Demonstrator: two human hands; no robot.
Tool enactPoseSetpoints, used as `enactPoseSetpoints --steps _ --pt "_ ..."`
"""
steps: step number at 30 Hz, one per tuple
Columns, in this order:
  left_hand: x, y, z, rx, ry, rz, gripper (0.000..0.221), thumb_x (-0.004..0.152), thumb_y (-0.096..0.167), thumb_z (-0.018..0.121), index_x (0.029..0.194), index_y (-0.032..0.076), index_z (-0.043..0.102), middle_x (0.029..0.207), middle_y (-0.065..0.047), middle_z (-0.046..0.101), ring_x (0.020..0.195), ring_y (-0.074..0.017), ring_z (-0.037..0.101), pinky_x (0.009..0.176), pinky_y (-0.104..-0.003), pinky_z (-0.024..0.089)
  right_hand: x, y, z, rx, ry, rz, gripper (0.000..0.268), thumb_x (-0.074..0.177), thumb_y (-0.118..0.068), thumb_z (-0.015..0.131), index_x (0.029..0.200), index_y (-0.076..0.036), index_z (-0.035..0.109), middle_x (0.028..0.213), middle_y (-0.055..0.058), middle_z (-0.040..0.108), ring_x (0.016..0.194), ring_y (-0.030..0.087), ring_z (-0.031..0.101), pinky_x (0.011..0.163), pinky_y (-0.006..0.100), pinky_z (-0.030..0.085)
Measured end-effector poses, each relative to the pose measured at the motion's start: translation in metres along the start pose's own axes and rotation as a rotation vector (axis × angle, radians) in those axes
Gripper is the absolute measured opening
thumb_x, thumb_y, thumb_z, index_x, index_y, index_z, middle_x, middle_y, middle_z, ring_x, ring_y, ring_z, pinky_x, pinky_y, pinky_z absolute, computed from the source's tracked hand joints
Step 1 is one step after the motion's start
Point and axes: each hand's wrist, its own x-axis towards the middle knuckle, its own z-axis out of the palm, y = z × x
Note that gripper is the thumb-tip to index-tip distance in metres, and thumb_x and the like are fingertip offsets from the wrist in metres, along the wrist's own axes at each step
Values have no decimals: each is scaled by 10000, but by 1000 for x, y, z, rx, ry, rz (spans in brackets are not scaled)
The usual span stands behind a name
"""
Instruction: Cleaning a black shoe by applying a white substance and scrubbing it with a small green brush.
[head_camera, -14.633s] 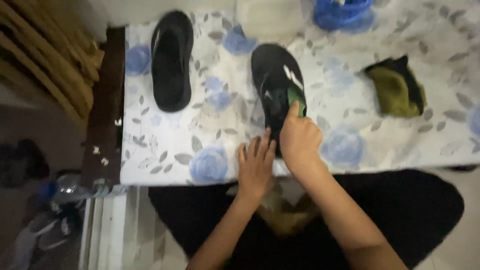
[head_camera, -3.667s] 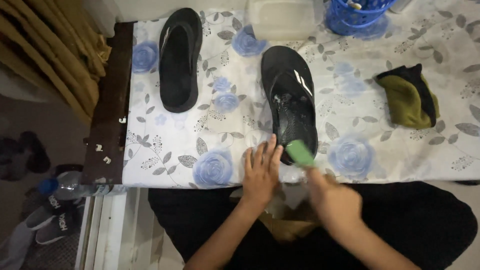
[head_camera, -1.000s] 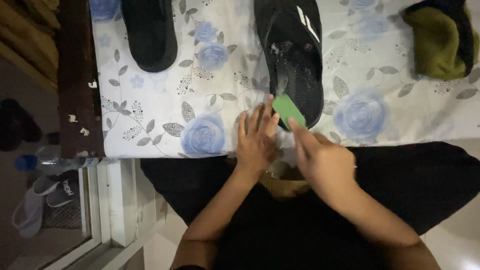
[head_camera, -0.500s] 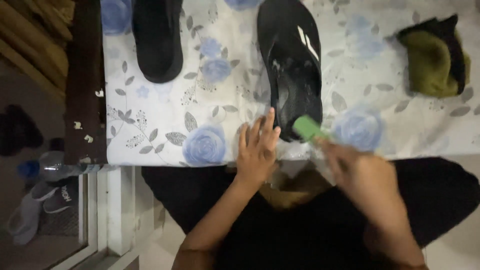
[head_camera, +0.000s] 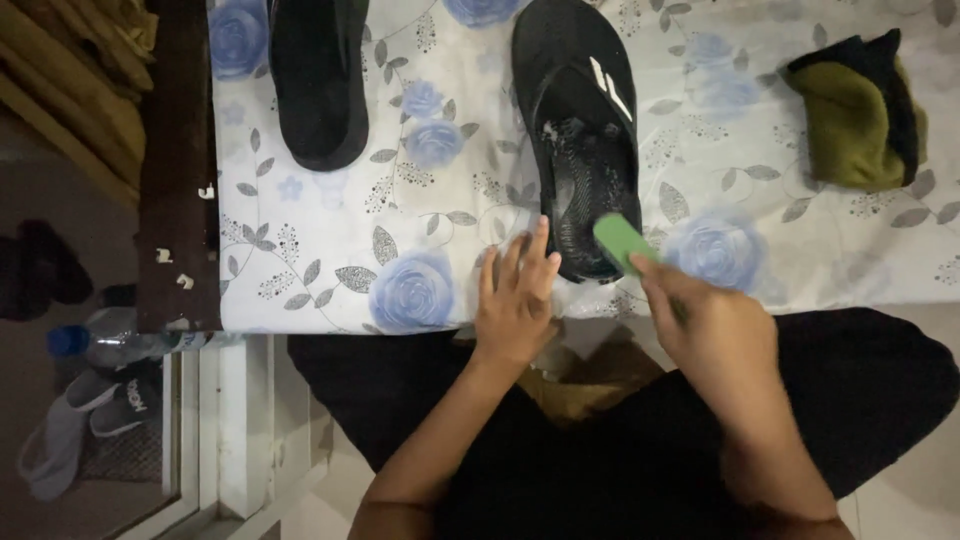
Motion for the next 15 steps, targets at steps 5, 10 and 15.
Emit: enactPoseSetpoints --steps 5,10,15 --pt "-5 0 4 -12 -2 3 622 876 -47 460 1395 155 182 1293 -118 497 1034 -275 596 884 -483 421 7 -29 23 93 76 -61 129 846 -267 575 912 -205 668 621 112 646 587 312 638 504 416 490" --pt "4 0 -2 -53 17 0 603 889 -32 424 1403 163 178 1309 -128 487 1040 -290 588 867 -495 428 -12 -18 -1 -12 -129 81 159 785 -364 540 897 -328 647 677 53 673 646 290 654 578 442 527" --pt "-1 0 0 -89 37 -2 489 870 -26 393 1337 67 282 1299 -132 492 1035 -296 589 880 -505 419 20 -16 42 -95 318 -63 159 859 -214 567 986 -228 662 593 92 619 493 273 613 455 390 479"
